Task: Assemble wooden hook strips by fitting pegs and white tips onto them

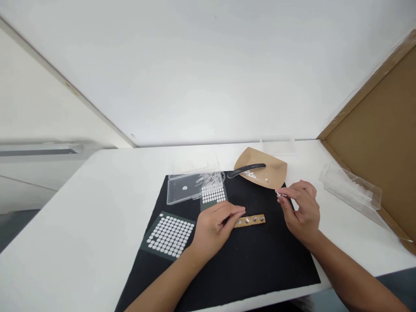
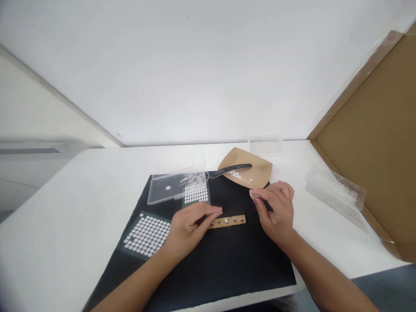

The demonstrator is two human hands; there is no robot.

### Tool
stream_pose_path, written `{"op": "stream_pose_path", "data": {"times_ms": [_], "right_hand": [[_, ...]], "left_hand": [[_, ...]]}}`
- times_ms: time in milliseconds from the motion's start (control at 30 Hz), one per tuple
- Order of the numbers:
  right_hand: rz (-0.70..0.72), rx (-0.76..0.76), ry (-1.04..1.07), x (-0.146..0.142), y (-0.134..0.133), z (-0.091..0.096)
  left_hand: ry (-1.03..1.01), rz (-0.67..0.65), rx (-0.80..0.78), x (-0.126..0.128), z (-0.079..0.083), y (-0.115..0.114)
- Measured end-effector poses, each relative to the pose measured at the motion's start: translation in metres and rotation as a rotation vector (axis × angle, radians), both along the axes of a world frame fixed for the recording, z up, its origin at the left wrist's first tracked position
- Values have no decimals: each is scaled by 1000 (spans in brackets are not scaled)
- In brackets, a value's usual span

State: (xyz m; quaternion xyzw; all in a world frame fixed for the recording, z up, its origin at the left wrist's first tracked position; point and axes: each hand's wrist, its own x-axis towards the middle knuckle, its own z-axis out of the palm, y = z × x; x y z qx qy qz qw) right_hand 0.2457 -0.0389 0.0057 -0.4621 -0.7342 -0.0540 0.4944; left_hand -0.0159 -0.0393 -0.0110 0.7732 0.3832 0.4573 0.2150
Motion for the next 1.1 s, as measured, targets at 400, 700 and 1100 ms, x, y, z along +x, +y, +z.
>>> {"op": "stream_pose_path", "data": {"times_ms": [400,700,1100], "right_hand": [[-43,-37,59,0,-3,1],[-54,-47,80,-1,-1,4],[-49,-63,88,-2,-3,4]], "left_hand": [[115,185,-143,5,49,12],[546,85,-149,55,68,94],[776,28,-29,92,64,133]]}}
